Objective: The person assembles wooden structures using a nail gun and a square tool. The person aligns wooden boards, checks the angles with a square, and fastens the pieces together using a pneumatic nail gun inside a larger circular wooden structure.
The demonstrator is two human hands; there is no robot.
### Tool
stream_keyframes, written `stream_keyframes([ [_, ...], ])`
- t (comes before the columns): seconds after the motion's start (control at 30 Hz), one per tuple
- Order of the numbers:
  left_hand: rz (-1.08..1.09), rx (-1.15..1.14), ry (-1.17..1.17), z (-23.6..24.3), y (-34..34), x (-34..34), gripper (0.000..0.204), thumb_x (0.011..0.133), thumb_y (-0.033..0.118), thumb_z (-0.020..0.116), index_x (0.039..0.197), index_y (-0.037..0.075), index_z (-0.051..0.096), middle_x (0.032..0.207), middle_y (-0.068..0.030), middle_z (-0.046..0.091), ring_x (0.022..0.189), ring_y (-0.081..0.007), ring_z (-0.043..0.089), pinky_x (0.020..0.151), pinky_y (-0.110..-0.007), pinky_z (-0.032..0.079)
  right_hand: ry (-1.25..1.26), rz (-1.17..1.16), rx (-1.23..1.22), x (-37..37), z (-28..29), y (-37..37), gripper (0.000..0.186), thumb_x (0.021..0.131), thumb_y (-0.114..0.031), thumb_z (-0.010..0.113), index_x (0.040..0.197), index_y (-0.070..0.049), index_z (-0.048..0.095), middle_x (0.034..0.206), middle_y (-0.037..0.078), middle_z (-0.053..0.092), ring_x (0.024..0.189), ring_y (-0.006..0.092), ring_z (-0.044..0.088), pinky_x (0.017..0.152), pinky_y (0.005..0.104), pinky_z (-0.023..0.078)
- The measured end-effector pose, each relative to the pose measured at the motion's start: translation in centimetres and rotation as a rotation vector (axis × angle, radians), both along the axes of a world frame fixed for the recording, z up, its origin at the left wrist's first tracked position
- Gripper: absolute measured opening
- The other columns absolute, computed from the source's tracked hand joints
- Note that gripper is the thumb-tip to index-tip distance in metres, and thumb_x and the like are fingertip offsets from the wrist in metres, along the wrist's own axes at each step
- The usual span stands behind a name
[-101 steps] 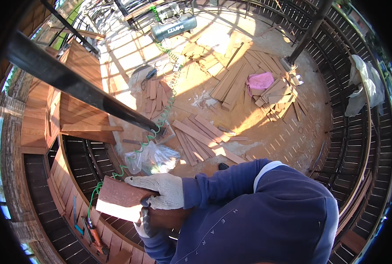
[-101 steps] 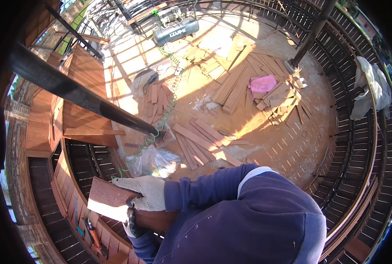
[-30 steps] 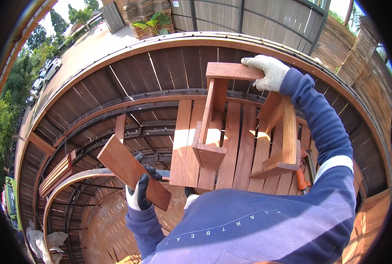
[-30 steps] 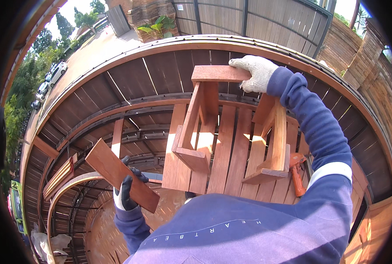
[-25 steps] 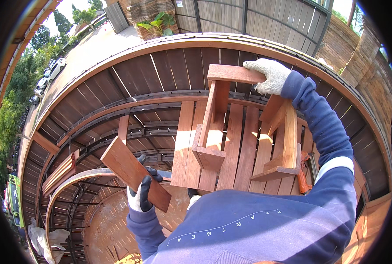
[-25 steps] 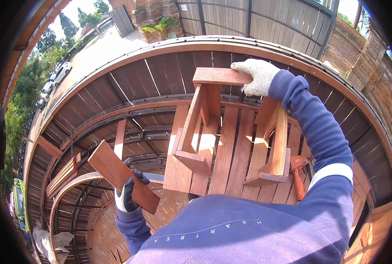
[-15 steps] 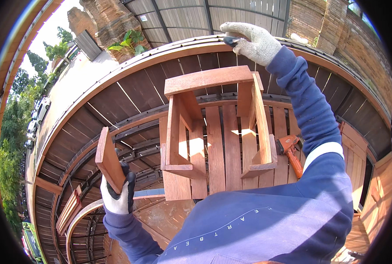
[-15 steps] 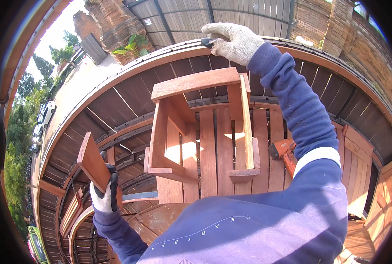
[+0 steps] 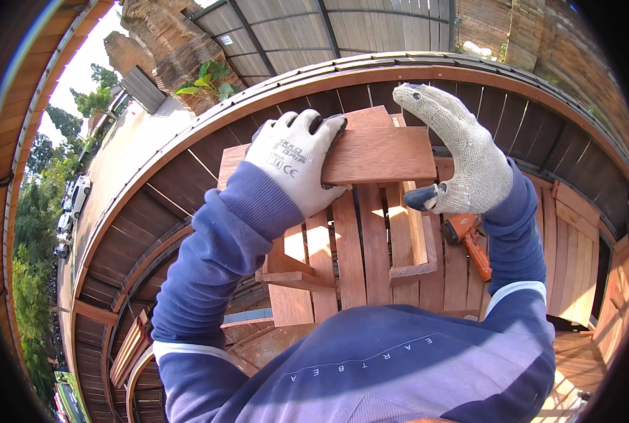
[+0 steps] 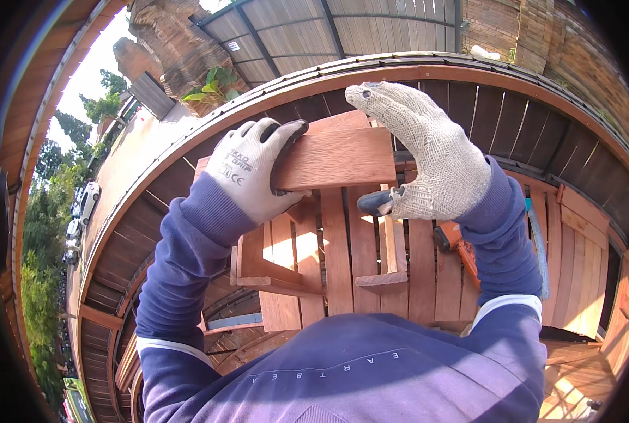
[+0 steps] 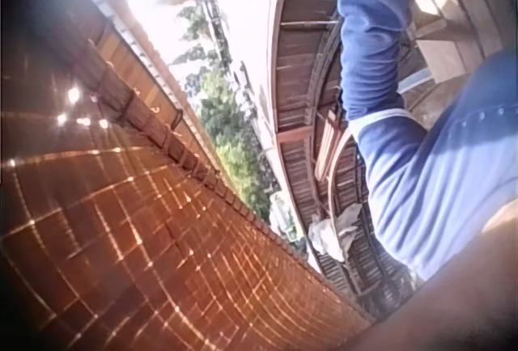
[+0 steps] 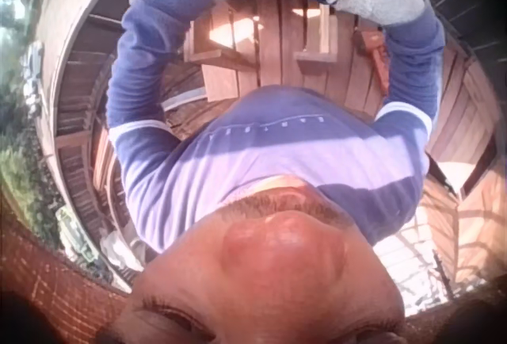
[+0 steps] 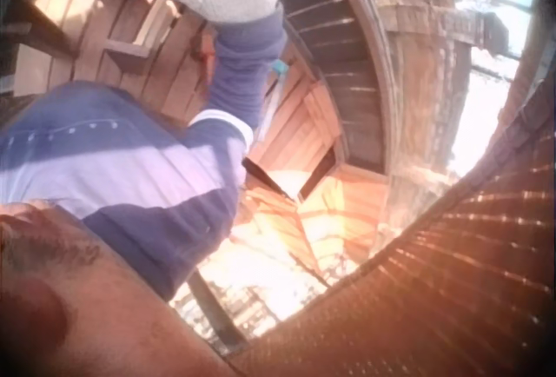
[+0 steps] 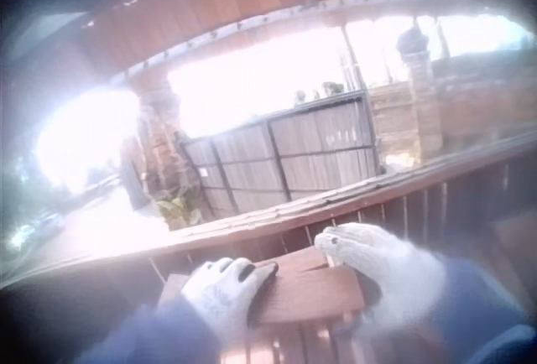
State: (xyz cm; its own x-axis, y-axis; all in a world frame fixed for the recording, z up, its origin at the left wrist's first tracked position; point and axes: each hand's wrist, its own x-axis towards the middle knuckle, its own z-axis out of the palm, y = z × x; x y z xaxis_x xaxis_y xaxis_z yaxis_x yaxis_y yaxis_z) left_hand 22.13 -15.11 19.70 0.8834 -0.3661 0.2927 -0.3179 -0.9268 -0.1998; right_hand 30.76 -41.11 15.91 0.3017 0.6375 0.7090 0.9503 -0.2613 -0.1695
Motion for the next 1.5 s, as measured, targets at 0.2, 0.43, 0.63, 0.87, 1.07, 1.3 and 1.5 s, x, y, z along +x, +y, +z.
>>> stream_keyframes([
  [0.2, -0.198, 0.143, -0.213, 1.8, -2.1, 4.6, 0.075, 0.070, 0.031, 0.083, 0.135, 0.010, 0.054, 0.126, -0.0148, 0.058, 0.118, -0.0336, 0.056, 0.104, -0.046, 0.043, 0.077, -0.037, -0.054, 0.7, 0.5, 0.1, 0.089, 0.064, -0.018, 0.082, 0.144, -0.004, 0.047, 0.128, 0.021, 0.060, 0.115, 0.0410, 0.060, 0.104, 0.0444, 0.046],
  [0.43, -0.345, -0.015, -0.602, 3.3, 0.0, 4.8, 0.066, 0.074, 0.033, 0.083, 0.133, 0.017, 0.058, 0.124, -0.0114, 0.058, 0.112, -0.0316, 0.058, 0.103, -0.046, 0.043, 0.392, -0.289, 0.426, -0.1, -6.8, -1.0, 0.093, 0.061, 0.002, 0.078, 0.146, -0.007, 0.043, 0.134, 0.017, 0.057, 0.121, 0.0334, 0.060, 0.105, 0.0415, 0.048],
  [0.63, -0.108, -0.875, -0.440, -1.8, 13.2, 2.5, 0.054, 0.089, 0.009, 0.073, 0.137, 0.000, 0.051, 0.128, -0.0122, 0.059, 0.117, -0.0204, 0.058, 0.102, -0.033, 0.047, 0.355, -0.811, 0.359, -2.9, -18.4, -5.1, 0.087, 0.070, -0.011, 0.080, 0.147, -0.001, 0.040, 0.130, 0.023, 0.057, 0.114, 0.0367, 0.061, 0.098, 0.0442, 0.051],
  [0.87, 0.265, -1.647, -0.143, -20.9, 19.4, -1.1, 0.050, 0.091, 0.001, 0.068, 0.138, -0.001, 0.050, 0.128, -0.0125, 0.060, 0.112, -0.0176, 0.061, 0.097, -0.029, 0.050, 0.494, -1.112, -0.141, -5.4, -22.6, -4.5, 0.090, 0.068, -0.020, 0.081, 0.146, 0.001, 0.040, 0.108, 0.028, 0.059, 0.097, 0.0420, 0.063, 0.087, 0.0458, 0.052],
  [1.07, 0.342, -1.817, 0.219, -32.6, 20.7, -3.5, 0.050, 0.092, -0.005, 0.062, 0.140, -0.002, 0.047, 0.134, -0.0129, 0.058, 0.121, -0.0193, 0.058, 0.106, -0.032, 0.046, 0.476, -1.249, -0.354, -5.9, -23.2, -5.8, 0.087, 0.069, -0.023, 0.077, 0.146, -0.001, 0.042, 0.106, 0.024, 0.061, 0.098, 0.0403, 0.062, 0.087, 0.0472, 0.051],
  [1.3, 0.358, -1.609, 0.294, -34.3, 16.1, -1.2, 0.051, 0.094, 0.000, 0.061, 0.142, 0.002, 0.045, 0.139, -0.0119, 0.054, 0.123, -0.0207, 0.057, 0.097, -0.034, 0.053, 0.490, -1.280, -0.331, -5.5, -25.4, -6.8, 0.083, 0.073, -0.026, 0.076, 0.146, -0.004, 0.042, 0.114, 0.023, 0.062, 0.104, 0.0393, 0.062, 0.090, 0.0471, 0.050],
  [1.5, 0.100, -1.883, 0.341, -38.9, 15.8, -0.6, 0.056, 0.090, 0.009, 0.072, 0.139, 0.002, 0.048, 0.127, -0.0109, 0.060, 0.117, -0.0192, 0.060, 0.098, -0.033, 0.053, 0.483, -1.297, -0.316, -5.5, -24.6, -7.0, 0.076, 0.074, -0.027, 0.077, 0.142, -0.006, 0.049, 0.117, 0.023, 0.062, 0.108, 0.0396, 0.061, 0.093, 0.0476, 0.049],
])
